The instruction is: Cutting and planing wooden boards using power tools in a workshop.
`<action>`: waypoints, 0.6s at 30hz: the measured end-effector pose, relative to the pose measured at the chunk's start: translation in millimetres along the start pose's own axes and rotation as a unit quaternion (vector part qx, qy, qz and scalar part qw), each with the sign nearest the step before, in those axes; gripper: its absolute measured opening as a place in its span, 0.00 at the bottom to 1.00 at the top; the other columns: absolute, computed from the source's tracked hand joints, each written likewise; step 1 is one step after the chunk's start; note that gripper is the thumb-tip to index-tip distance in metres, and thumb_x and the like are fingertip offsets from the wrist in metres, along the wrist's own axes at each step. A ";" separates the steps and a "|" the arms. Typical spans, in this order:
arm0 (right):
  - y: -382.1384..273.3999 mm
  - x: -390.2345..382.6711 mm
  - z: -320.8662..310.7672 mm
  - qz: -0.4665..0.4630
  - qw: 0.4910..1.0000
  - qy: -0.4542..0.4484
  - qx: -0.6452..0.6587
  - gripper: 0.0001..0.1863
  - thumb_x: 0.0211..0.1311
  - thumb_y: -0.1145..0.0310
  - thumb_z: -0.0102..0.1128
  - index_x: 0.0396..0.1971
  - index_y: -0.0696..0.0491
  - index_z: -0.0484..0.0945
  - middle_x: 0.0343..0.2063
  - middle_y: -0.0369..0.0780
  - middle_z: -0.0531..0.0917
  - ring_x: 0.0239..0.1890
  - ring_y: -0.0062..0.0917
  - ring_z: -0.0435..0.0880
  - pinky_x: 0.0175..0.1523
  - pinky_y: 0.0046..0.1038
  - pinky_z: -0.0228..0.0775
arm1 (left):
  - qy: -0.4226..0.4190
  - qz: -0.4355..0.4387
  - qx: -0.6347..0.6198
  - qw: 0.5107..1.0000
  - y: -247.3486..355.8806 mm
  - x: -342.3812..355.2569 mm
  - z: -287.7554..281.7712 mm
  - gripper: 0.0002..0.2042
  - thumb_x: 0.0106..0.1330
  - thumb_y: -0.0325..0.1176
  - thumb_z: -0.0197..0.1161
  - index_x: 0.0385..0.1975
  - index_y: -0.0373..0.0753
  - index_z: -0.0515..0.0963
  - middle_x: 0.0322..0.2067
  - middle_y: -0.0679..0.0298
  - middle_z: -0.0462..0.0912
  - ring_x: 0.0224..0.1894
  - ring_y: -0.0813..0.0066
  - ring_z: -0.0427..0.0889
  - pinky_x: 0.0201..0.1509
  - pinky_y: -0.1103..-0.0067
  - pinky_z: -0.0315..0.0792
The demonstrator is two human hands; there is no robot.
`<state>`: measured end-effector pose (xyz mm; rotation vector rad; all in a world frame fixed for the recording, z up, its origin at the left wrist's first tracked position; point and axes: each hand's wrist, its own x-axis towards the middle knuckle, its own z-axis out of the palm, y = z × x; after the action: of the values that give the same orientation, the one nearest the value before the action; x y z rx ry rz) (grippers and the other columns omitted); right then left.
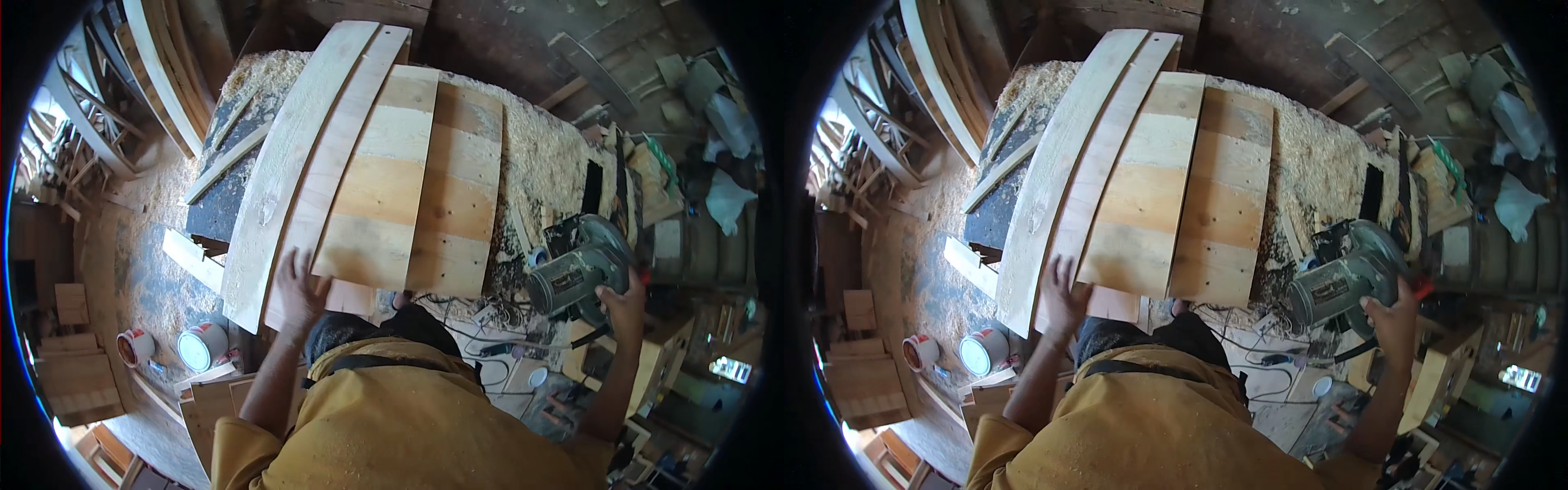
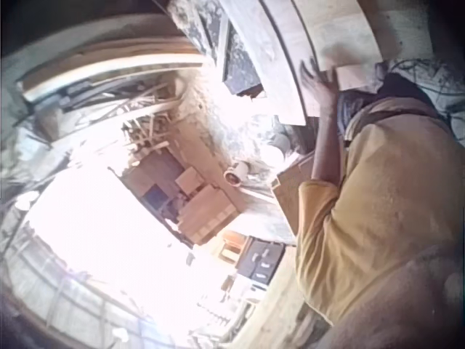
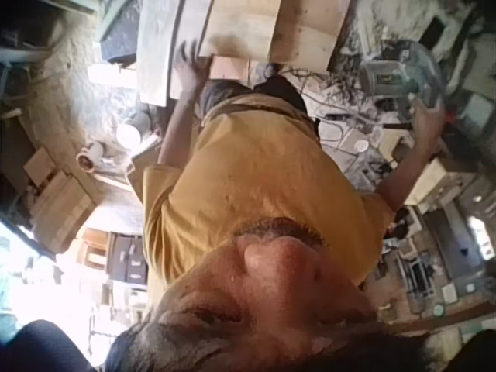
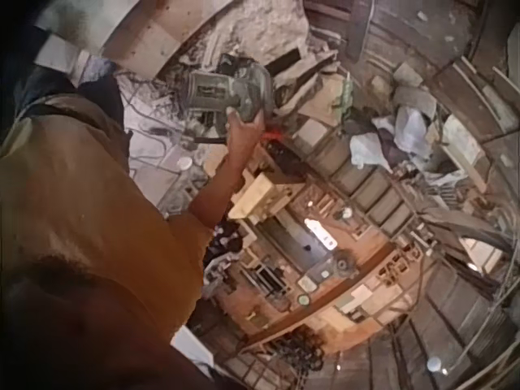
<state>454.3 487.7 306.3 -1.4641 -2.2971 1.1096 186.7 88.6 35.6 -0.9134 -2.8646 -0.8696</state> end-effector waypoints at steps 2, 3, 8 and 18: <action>-3.3 51.1 -0.4 0.012 0.996 -0.050 -0.075 0.25 0.47 0.75 0.64 0.48 0.60 0.71 0.27 0.37 0.79 0.23 0.20 0.77 0.28 0.24 0.69 | -0.094 -0.002 -0.005 0.996 48.7 -3.3 10.6 0.38 0.50 0.44 0.69 0.62 0.44 0.60 0.62 0.46 0.56 0.65 0.47 0.54 0.65 0.51 0.48; 6.4 76.8 -1.6 0.005 0.995 -0.060 -0.074 0.25 0.47 0.75 0.64 0.48 0.60 0.71 0.27 0.37 0.79 0.23 0.20 0.77 0.28 0.24 0.69 | -0.146 0.007 0.021 0.989 72.6 -2.9 16.5 0.42 0.49 0.46 0.69 0.65 0.45 0.56 0.64 0.45 0.53 0.66 0.45 0.53 0.64 0.47 0.47; -20.3 164.7 7.2 -0.094 0.937 -0.087 -0.325 0.32 0.45 0.70 0.67 0.53 0.62 0.69 0.39 0.55 0.79 0.46 0.45 0.79 0.50 0.36 0.69 | -0.199 0.023 0.030 0.979 143.1 23.4 71.3 0.42 0.53 0.52 0.64 0.66 0.44 0.53 0.67 0.48 0.47 0.70 0.51 0.45 0.64 0.44 0.41; -4.7 289.8 54.9 -0.150 0.798 -0.214 -0.542 0.25 0.46 0.74 0.61 0.48 0.62 0.70 0.38 0.56 0.79 0.45 0.49 0.77 0.49 0.42 0.70 | -0.130 0.018 0.065 0.989 145.4 196.0 141.9 0.43 0.54 0.54 0.62 0.65 0.41 0.51 0.67 0.48 0.47 0.70 0.50 0.44 0.61 0.41 0.44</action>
<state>280.3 704.8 208.4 -0.9927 -3.6133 -0.1203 123.7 363.5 22.9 -1.1372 -3.0621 -0.5928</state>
